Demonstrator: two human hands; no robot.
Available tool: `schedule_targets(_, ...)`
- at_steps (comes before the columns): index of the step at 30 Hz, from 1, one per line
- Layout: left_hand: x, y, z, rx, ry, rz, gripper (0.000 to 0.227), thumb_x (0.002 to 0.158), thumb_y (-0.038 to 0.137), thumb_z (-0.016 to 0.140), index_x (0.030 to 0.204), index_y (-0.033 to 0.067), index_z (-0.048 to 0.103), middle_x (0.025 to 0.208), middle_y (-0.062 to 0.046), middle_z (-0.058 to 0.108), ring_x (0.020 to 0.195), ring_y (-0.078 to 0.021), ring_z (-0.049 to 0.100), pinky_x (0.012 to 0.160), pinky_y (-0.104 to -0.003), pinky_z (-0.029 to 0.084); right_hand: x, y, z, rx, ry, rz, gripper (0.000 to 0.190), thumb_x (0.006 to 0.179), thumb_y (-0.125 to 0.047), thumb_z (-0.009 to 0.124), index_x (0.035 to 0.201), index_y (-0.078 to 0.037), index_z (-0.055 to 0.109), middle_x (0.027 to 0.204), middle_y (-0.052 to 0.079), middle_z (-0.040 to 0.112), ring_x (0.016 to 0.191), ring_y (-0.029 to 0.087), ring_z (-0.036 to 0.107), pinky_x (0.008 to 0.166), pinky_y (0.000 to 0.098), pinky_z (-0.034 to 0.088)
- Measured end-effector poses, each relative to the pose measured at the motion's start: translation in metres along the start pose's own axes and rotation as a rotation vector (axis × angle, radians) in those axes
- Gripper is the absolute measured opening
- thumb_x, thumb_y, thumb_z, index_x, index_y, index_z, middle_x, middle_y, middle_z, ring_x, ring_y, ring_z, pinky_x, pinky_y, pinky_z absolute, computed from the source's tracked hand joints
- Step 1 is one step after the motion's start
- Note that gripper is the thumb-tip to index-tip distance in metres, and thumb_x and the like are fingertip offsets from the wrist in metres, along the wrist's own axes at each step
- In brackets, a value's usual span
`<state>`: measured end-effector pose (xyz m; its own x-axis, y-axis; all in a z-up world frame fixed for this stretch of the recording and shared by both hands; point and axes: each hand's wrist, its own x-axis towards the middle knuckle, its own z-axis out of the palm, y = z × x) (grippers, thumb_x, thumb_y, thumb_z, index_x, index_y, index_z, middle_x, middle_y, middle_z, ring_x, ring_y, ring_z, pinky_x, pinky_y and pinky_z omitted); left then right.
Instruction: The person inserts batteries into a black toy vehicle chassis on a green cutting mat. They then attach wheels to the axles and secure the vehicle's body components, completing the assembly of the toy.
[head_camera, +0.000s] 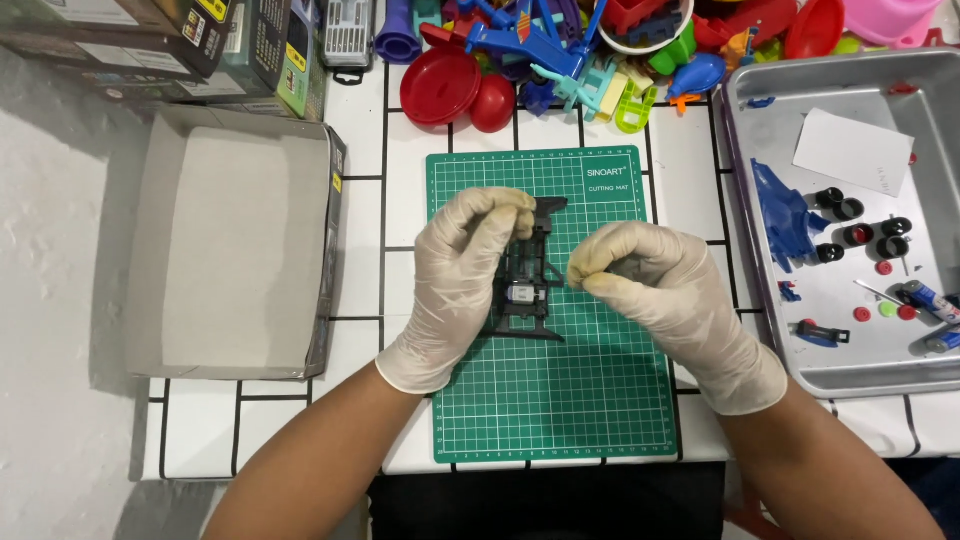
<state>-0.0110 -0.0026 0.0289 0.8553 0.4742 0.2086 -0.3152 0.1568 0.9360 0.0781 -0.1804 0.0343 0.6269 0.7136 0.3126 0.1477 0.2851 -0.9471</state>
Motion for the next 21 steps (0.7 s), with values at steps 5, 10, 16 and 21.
schedule_targets(5, 0.003, 0.0, -0.005, 0.039, 0.079, 0.138, 0.013, 0.107, 0.012, 0.057, 0.102, 0.0045, 0.066, 0.091, -0.008, 0.066, 0.086, -0.0111, 0.063, 0.083, -0.029, 0.059, -0.02, -0.029, -0.011, -0.081, -0.267, 0.128, 0.005, 0.084, 0.003, 0.072, 0.088, 0.001, 0.072, 0.082, 0.016, 0.075, 0.076, 0.025, 0.074, 0.077, 0.0419, 0.062)
schedule_targets(10, -0.004, 0.0, -0.002, 0.0, 0.064, 0.165, 0.013, 0.105, 0.018, 0.059, 0.107, 0.0086, 0.068, 0.1, -0.004, 0.069, 0.09, -0.0146, 0.065, 0.09, -0.029, 0.059, -0.068, -0.054, 0.001, -0.319, -0.66, 0.41, 0.008, 0.094, -0.016, 0.065, 0.093, -0.016, 0.073, 0.09, -0.002, 0.076, 0.08, 0.012, 0.074, 0.075, 0.0265, 0.062)
schedule_targets(16, -0.008, -0.001, 0.0, -0.012, 0.013, 0.163, 0.014, 0.106, 0.018, 0.059, 0.107, 0.0078, 0.069, 0.101, -0.004, 0.069, 0.092, -0.0142, 0.065, 0.091, -0.027, 0.059, -0.1, -0.085, 0.009, -0.437, -0.866, 0.445, 0.023, 0.093, -0.007, 0.052, 0.098, -0.019, 0.071, 0.14, 0.007, 0.06, 0.129, 0.024, 0.06, 0.103, 0.0409, 0.05)
schedule_targets(21, -0.008, -0.002, 0.002, 0.018, 0.004, 0.171, 0.015, 0.106, 0.018, 0.058, 0.106, 0.0075, 0.069, 0.101, -0.004, 0.07, 0.09, -0.0143, 0.066, 0.089, -0.027, 0.059, -0.098, -0.077, 0.004, -0.301, -0.573, 0.381, 0.02, 0.098, -0.015, 0.059, 0.114, -0.013, 0.071, 0.1, 0.0, 0.078, 0.096, 0.017, 0.077, 0.088, 0.034, 0.06)
